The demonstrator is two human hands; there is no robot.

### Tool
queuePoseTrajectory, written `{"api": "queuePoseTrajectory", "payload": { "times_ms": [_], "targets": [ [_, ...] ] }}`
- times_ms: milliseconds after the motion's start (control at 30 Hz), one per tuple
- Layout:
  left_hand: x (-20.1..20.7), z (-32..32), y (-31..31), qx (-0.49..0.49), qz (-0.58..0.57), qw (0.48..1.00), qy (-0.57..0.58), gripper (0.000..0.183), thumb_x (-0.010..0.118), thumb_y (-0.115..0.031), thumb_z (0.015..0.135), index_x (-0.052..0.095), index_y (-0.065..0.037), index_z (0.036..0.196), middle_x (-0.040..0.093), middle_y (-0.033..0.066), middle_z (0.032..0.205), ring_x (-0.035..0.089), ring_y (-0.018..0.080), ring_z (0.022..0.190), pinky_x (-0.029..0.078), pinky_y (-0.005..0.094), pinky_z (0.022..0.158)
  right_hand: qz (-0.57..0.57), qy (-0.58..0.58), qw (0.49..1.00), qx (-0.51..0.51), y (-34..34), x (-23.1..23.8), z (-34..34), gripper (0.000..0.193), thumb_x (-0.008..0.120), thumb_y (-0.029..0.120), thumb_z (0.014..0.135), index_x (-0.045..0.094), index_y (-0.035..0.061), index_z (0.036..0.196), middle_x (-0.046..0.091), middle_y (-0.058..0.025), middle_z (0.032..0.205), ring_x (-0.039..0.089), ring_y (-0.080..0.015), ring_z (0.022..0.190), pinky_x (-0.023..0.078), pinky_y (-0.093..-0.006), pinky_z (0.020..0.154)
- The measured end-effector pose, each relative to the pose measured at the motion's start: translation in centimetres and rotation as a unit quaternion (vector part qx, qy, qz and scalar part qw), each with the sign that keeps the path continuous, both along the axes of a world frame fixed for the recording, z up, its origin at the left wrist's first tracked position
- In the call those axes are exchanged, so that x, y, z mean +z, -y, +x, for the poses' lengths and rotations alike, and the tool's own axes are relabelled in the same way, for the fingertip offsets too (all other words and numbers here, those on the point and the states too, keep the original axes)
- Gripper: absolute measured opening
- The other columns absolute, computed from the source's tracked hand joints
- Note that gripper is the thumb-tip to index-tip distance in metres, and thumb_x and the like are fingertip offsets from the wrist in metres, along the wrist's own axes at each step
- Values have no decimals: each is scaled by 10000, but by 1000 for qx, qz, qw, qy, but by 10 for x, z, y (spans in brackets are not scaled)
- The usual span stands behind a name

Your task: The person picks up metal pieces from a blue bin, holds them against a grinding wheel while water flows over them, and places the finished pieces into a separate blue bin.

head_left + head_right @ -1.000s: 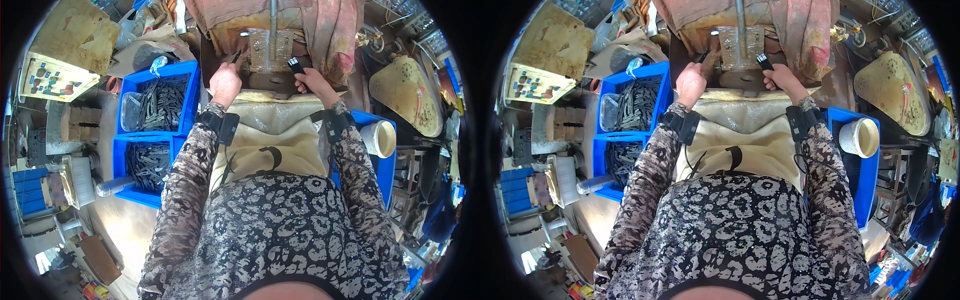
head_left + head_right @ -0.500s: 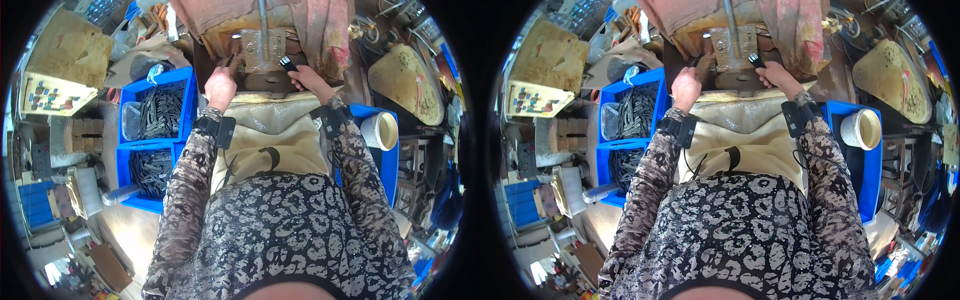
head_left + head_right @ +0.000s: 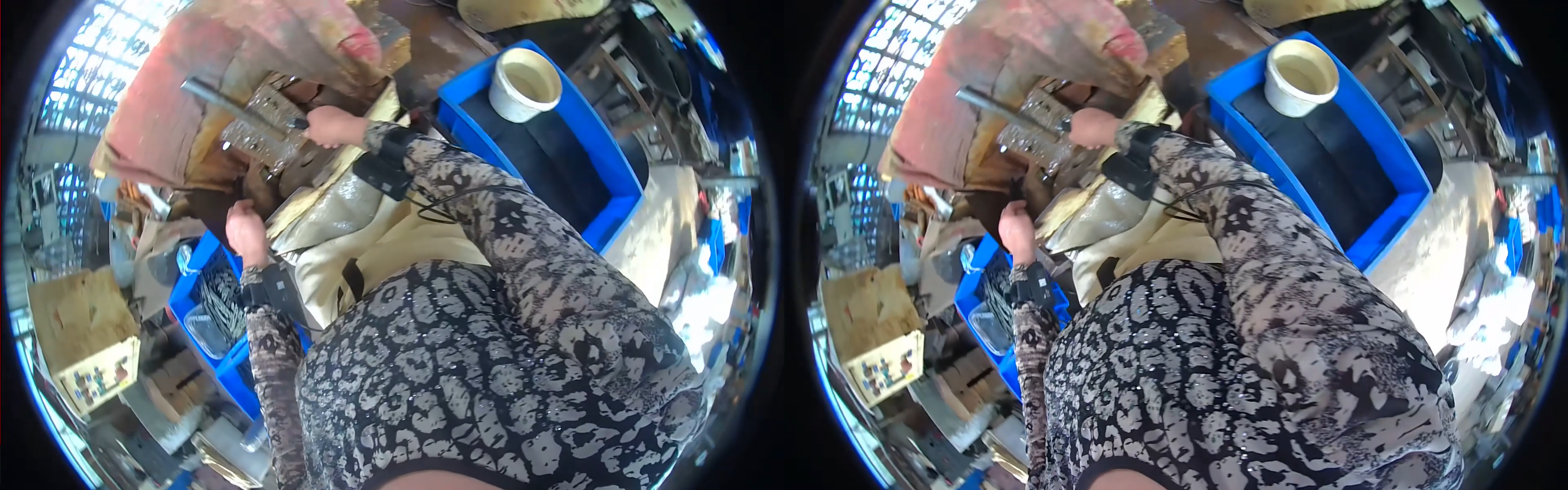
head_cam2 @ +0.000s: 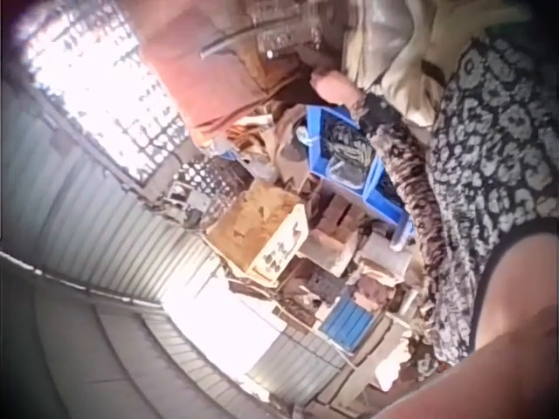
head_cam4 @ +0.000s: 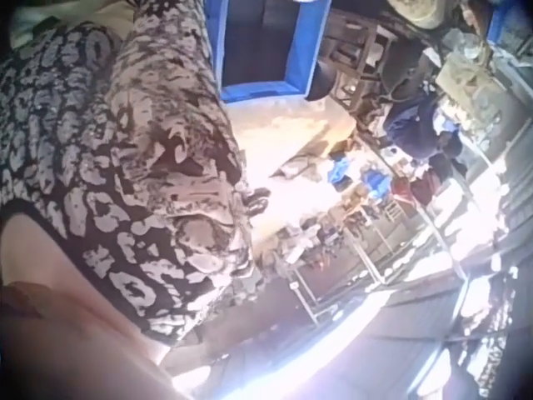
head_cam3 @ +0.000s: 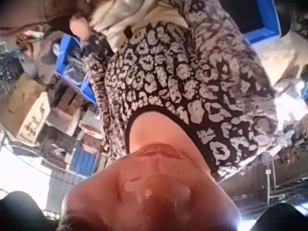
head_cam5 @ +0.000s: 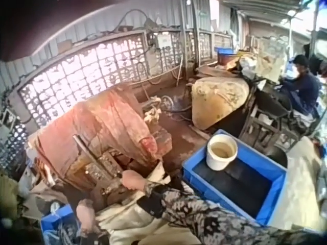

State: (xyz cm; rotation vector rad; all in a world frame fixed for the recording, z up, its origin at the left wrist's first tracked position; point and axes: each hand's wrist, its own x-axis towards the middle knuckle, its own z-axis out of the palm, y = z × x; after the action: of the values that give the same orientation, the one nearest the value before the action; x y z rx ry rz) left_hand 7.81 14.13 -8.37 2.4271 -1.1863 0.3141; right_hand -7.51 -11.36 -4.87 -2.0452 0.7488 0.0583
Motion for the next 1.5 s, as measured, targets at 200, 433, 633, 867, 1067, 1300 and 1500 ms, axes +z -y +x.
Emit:
{"api": "queuePoseTrajectory", "payload": {
  "times_ms": [200,433,633,867,1067,1300,1500],
  "targets": [
    [3,1,2,13,28,999,-41,223,524,-105,818,716,-68,925,693,159,892,655,316,841,503,397,758,3,12,1000,-19,1,-3,-2,399,549,292,941,618,-33,720,628,-87,616,615,-199,513,515,-352,500],
    [8,-6,12,7,27,998,-62,218,546,-80,806,714,-50,943,698,159,879,662,287,815,503,371,747,42,23,997,-59,5,5,-14,345,565,283,924,647,-29,802,660,-129,698,653,-264,611,529,-403,582],
    [-4,14,7,0,-121,924,-364,255,480,-12,902,665,-15,1077,672,43,956,579,111,678,455,233,580,-96,206,969,-99,0,-21,11,323,613,294,871,639,-26,912,657,-216,866,644,-384,850,497,-460,769],
    [73,-34,74,-179,-214,758,-590,298,491,-102,929,586,9,1189,632,80,1104,579,142,903,454,290,774,204,273,939,46,-42,41,-11,218,544,227,898,577,19,838,543,-31,622,486,-123,471,378,-291,400],
    [99,-70,76,-233,-244,593,-731,313,514,-229,952,557,-24,1184,592,53,1164,532,170,1059,375,349,951,213,199,947,138,-45,63,-30,191,511,181,919,538,38,1044,519,-29,582,438,-115,441,384,-287,386],
    [88,-90,87,-135,-280,669,-675,279,565,-265,944,604,-12,1054,639,83,983,582,163,867,453,313,777,195,209,956,59,-54,50,-43,235,547,224,888,555,-8,922,556,-59,612,523,-163,464,410,-327,404],
    [100,-109,113,-112,-287,735,-604,248,593,-248,949,651,-7,942,639,37,849,549,92,730,421,234,650,-195,365,910,-37,-53,22,-88,267,604,240,896,589,-6,1001,624,-114,713,645,-221,658,486,-364,579]
  ]
}}
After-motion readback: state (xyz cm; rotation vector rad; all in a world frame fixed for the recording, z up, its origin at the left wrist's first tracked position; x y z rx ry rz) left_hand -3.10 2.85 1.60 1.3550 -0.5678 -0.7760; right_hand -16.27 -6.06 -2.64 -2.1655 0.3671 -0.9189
